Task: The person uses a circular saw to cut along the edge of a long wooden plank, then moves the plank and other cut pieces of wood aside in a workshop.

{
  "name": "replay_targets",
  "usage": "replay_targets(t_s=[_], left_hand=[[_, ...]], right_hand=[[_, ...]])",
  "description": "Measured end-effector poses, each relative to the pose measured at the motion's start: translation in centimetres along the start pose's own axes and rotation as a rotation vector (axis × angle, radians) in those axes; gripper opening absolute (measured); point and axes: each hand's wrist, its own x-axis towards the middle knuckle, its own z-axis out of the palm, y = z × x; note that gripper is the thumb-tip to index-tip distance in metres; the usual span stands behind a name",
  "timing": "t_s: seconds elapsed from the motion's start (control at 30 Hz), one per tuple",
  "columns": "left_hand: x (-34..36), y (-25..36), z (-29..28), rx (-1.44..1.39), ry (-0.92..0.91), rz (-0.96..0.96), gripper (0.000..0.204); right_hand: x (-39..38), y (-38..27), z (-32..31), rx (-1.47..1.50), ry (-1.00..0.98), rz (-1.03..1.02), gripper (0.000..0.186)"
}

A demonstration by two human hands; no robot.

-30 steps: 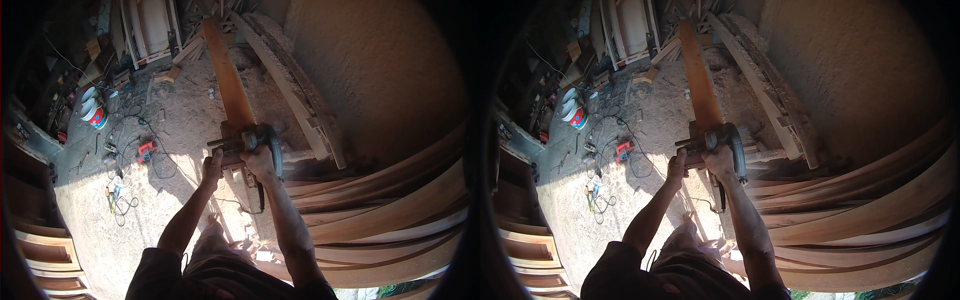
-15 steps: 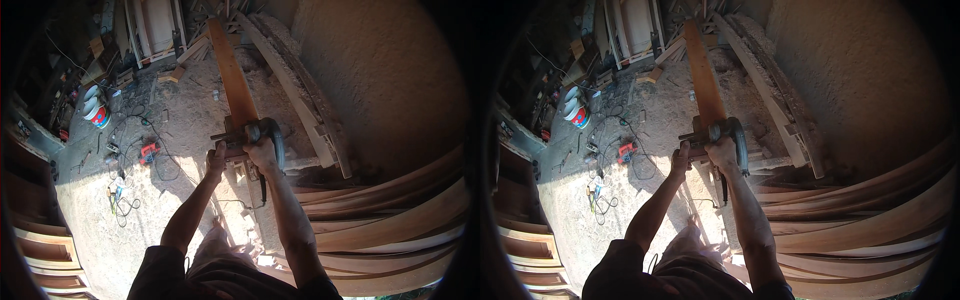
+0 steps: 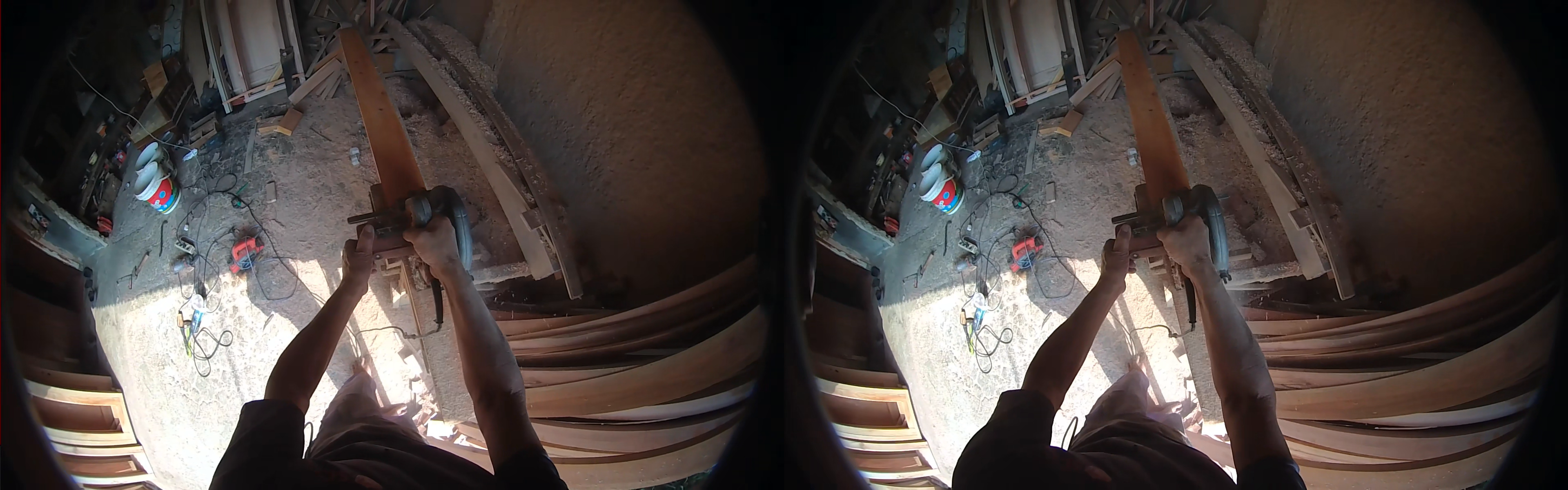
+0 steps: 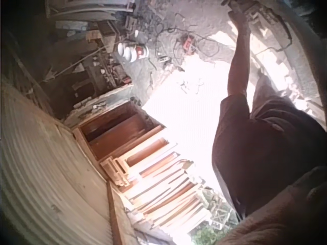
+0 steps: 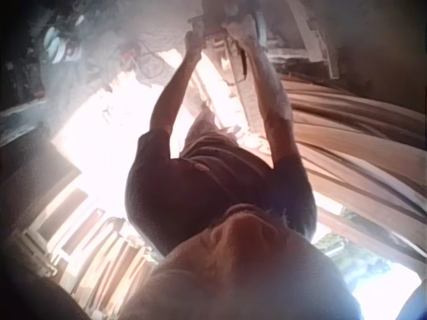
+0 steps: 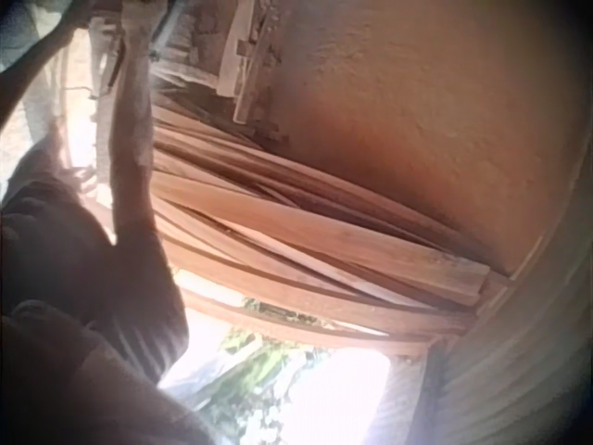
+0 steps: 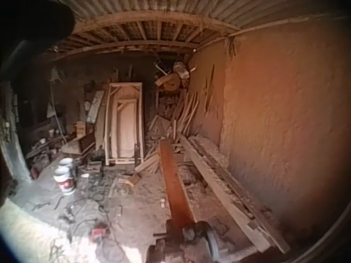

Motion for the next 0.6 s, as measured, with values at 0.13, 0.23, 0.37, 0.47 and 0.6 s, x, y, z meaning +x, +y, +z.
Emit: replay_targets(t_s=[0.13,0.23,0.37,0.47,0.6], left_hand=[[0.9,0.0,0.1,-0.019,-0.017,-0.038,0.065],[1.7,0.1,0.2,-0.032,-0.013,-0.027,0.066],[3.0,0.7,0.8,-0.037,0.041,-0.005,0.066],[3.9,1.1,0.9,-0.045,0.038,0.030,0.066],[4.8,1.5,1.1,-0.006,0.065,0.010,0.066]], right_hand=[[1.1,0.1,0.2,0.025,-0.010,0.016,0.037],[2.0,0.1,0.5,0.026,-0.012,0.012,0.036],[3.4,-0.1,1.2,0.144,0.019,-0.025,0.008],[4.5,-0.4,1.6,0.066,0.028,-0.023,0.008],[5.4,-0.8,1.3,0.063,-0.016,-0.004,0.030]])
